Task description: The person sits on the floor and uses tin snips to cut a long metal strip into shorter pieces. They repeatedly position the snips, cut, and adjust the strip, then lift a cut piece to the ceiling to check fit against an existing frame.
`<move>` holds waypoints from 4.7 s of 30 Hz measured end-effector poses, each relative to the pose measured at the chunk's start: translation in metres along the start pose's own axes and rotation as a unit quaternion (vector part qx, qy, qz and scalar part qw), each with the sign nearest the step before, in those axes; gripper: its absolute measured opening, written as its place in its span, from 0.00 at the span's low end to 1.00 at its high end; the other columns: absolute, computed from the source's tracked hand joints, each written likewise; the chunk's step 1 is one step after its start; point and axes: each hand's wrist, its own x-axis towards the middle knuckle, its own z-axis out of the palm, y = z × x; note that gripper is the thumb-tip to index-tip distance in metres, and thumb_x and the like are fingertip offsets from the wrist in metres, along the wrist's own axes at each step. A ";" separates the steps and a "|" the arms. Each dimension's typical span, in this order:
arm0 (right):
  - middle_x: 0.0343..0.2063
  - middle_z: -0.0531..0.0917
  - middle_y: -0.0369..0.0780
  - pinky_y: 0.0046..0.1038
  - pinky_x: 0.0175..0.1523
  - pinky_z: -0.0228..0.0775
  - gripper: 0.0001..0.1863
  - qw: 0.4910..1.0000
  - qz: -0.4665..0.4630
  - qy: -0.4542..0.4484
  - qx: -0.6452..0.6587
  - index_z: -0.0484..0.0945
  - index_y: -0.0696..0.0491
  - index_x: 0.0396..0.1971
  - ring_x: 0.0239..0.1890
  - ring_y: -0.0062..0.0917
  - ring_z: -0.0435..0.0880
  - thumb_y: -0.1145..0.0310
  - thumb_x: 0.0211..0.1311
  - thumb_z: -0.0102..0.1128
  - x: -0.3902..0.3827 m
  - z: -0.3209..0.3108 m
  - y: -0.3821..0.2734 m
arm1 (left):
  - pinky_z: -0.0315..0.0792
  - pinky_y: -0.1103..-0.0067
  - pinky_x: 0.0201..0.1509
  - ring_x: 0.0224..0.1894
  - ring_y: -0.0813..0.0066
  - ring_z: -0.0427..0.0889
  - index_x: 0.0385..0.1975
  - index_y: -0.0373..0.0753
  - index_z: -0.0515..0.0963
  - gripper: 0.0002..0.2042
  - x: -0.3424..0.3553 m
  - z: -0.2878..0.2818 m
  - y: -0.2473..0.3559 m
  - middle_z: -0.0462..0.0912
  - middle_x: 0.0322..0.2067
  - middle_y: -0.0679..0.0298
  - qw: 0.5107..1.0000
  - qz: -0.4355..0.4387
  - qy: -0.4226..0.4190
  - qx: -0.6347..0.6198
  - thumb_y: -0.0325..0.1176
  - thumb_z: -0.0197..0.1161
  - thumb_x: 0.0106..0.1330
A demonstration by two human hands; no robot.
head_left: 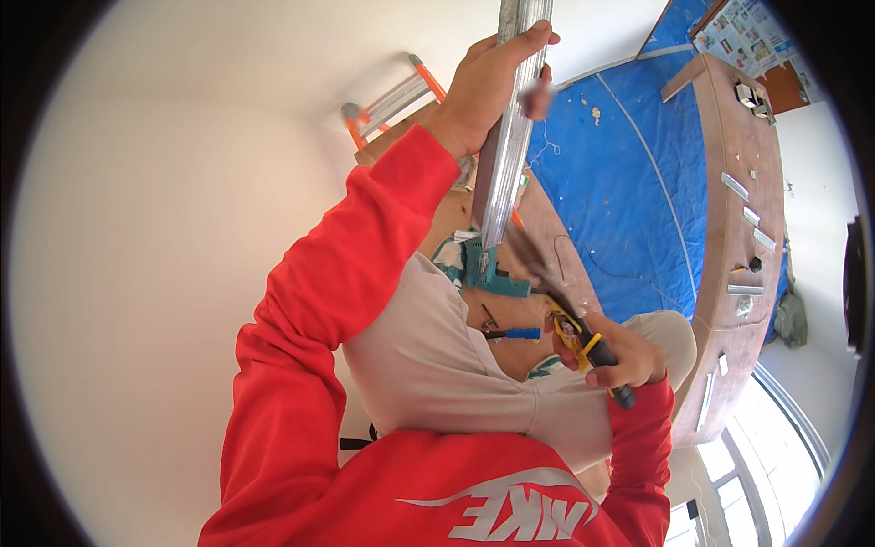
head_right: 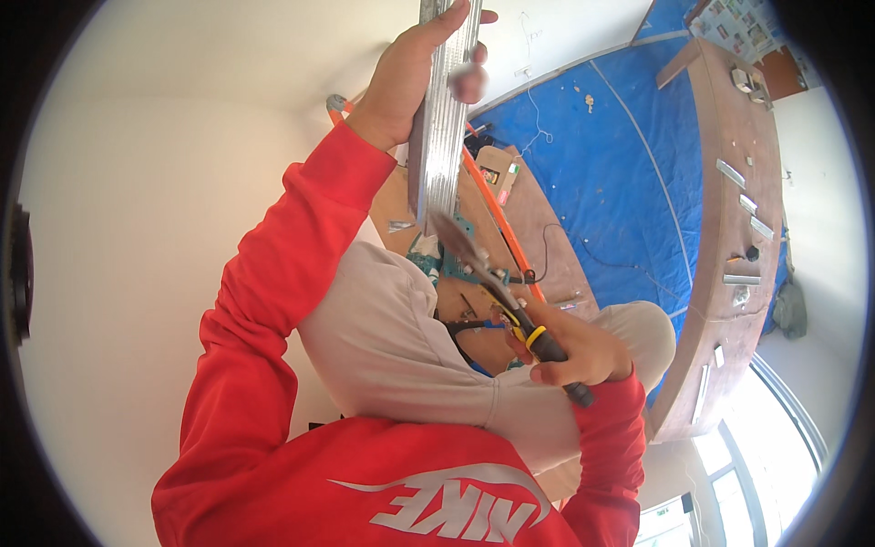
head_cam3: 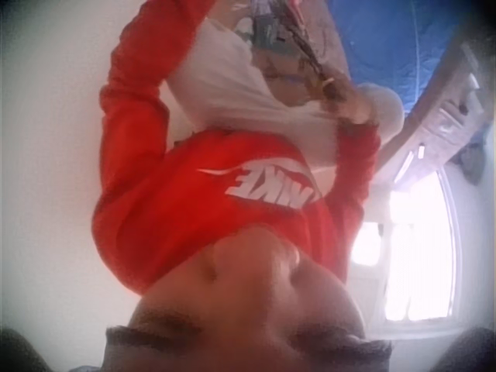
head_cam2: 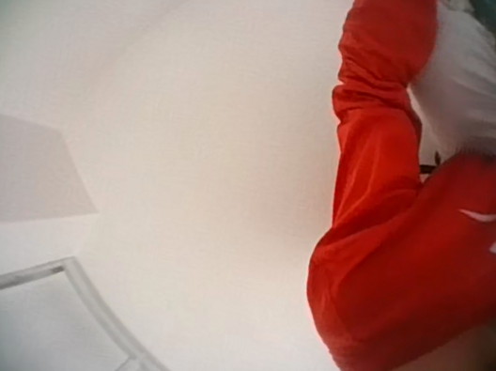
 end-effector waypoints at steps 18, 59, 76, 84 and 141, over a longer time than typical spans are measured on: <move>0.33 0.78 0.44 0.32 0.45 0.72 0.45 0.935 -0.160 0.248 -0.198 0.65 0.62 0.61 0.35 0.36 0.78 0.64 0.37 0.72 0.004 0.037 0.001 | 0.69 0.80 0.24 0.22 0.80 0.72 0.43 0.36 0.71 0.23 0.007 0.001 0.009 0.73 0.26 0.66 0.956 0.081 0.195 0.203 0.52 0.64 0.72; 0.42 0.74 0.42 0.32 0.55 0.69 0.52 0.992 -0.064 0.074 -0.086 0.55 0.59 0.69 0.46 0.32 0.75 0.63 0.39 0.67 0.006 0.014 0.036 | 0.80 0.81 0.27 0.24 0.77 0.81 0.66 0.30 0.64 0.28 0.004 -0.037 0.045 0.79 0.28 0.64 0.992 0.060 0.008 -0.115 0.47 0.55 0.78; 0.49 0.75 0.46 0.31 0.63 0.64 0.54 0.970 -0.065 0.013 -0.235 0.64 0.63 0.65 0.53 0.38 0.74 0.63 0.28 0.70 0.005 0.023 0.005 | 0.80 0.77 0.26 0.25 0.69 0.85 0.48 0.34 0.74 0.19 -0.022 0.046 0.013 0.83 0.31 0.55 0.935 -0.190 -0.210 -0.216 0.47 0.56 0.78; 0.52 0.74 0.48 0.31 0.66 0.62 0.55 0.973 -0.065 0.005 -0.220 0.62 0.64 0.66 0.56 0.39 0.74 0.63 0.29 0.70 0.011 0.030 0.009 | 0.80 0.76 0.26 0.26 0.67 0.86 0.47 0.34 0.74 0.18 -0.023 0.049 0.007 0.83 0.31 0.54 0.925 -0.181 -0.249 -0.224 0.46 0.52 0.79; 0.56 0.73 0.50 0.34 0.67 0.64 0.55 0.965 -0.075 -0.024 -0.251 0.57 0.61 0.71 0.60 0.39 0.74 0.67 0.36 0.69 0.012 0.029 0.008 | 0.81 0.75 0.26 0.26 0.65 0.85 0.52 0.32 0.70 0.21 -0.011 0.041 0.003 0.80 0.32 0.50 0.908 -0.182 -0.262 -0.271 0.47 0.44 0.82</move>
